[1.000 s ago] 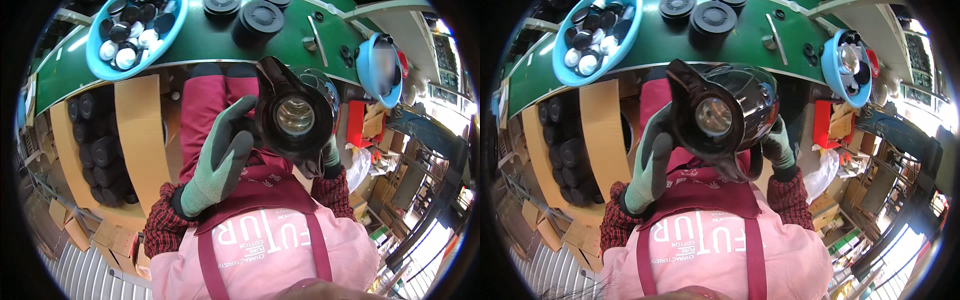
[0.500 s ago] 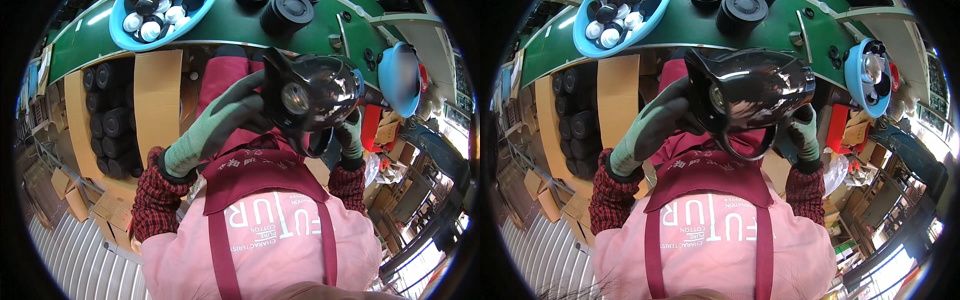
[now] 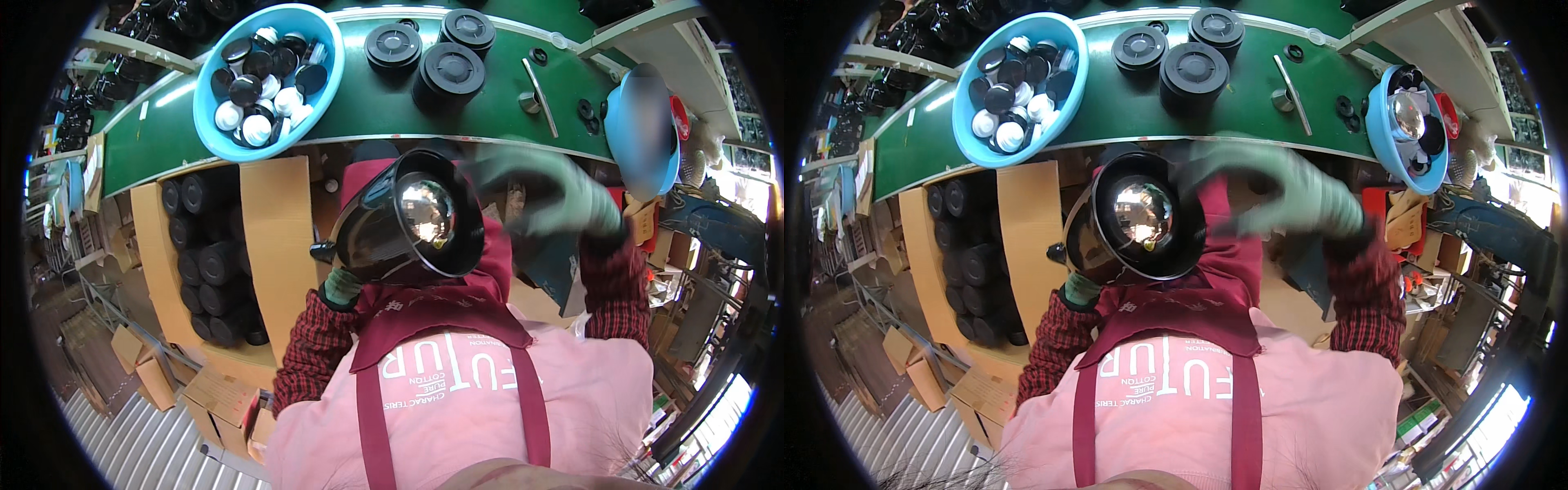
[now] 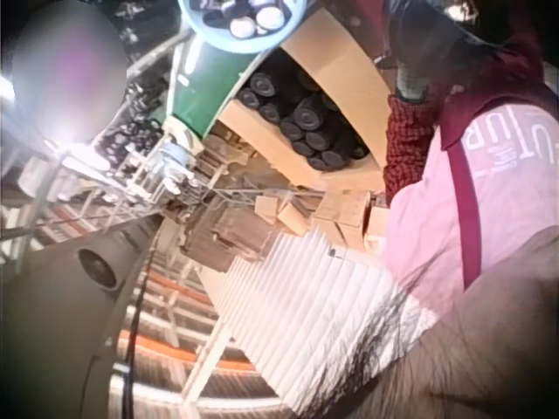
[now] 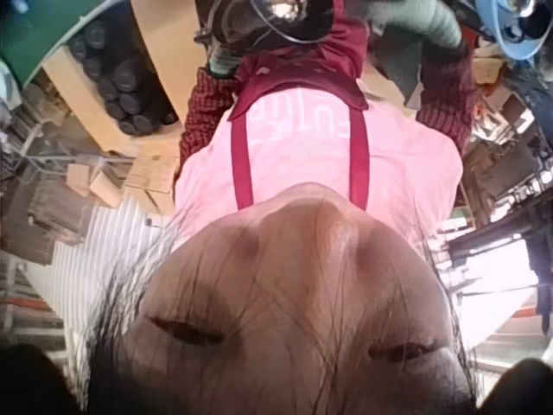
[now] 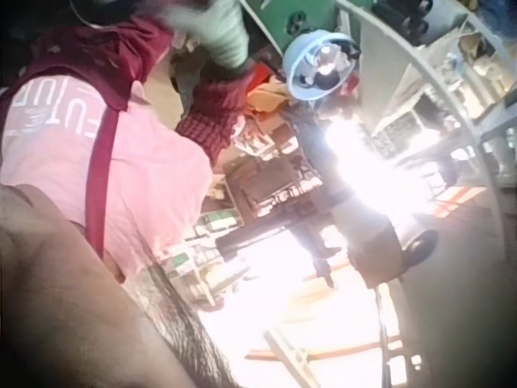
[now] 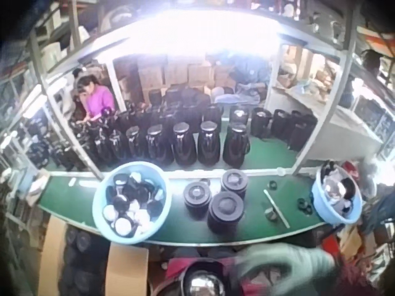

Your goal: The person assembles black kettles on a green workbench. They pick up kettle bodies, insert internal components, attach lids, and place finished units into a cardboard box. The process is repeated for multiple kettles.

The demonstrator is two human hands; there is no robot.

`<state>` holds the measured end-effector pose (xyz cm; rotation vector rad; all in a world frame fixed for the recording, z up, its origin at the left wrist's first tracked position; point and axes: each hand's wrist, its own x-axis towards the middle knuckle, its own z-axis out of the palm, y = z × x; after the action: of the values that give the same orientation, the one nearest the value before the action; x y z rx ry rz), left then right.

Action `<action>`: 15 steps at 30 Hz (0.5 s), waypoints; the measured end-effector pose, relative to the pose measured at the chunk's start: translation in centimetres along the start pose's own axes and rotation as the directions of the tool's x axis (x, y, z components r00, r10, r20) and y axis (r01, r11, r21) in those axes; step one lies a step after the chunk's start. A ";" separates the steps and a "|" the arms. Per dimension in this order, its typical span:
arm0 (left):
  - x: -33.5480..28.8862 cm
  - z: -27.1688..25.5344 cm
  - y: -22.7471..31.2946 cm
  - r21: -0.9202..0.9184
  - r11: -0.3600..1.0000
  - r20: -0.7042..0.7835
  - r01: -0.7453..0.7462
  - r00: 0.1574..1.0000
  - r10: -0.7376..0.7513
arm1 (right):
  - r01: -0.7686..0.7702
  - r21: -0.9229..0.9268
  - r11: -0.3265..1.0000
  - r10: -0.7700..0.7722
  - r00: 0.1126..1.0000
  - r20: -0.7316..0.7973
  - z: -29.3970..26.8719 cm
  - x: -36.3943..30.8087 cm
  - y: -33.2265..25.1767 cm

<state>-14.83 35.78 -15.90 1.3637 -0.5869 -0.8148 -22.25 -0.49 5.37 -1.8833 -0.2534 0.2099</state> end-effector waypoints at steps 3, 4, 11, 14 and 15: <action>-0.5 -2.7 -1.2 -0.208 0.973 0.016 0.101 0.995 -0.099 | -0.277 -0.440 0.854 -0.088 0.758 -0.647 -3.2 5.8 10.9; -0.9 -3.4 -1.6 -0.234 0.965 0.007 0.116 0.993 -0.118 | -0.439 -0.650 0.620 -0.207 0.708 -0.675 -3.6 8.5 13.1; -1.0 -7.0 -4.2 -0.313 0.940 -0.019 0.137 0.988 -0.151 | -0.722 -0.602 0.341 0.109 0.667 -0.737 -1.1 12.5 20.3; -0.9 -9.6 -5.9 -0.348 0.925 -0.013 0.154 0.986 -0.169 | -0.255 -0.544 0.800 -0.274 0.651 -0.708 -0.2 9.5 15.7; 0.4 -8.4 -2.3 -0.054 0.990 0.066 0.131 0.990 -0.128 | 0.018 -0.101 0.995 -0.084 0.709 -0.701 1.6 8.3 12.6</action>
<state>-8.40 40.60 -19.32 1.3371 -0.5226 -0.9750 -13.86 -0.66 -7.29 -1.8988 0.2224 -0.5801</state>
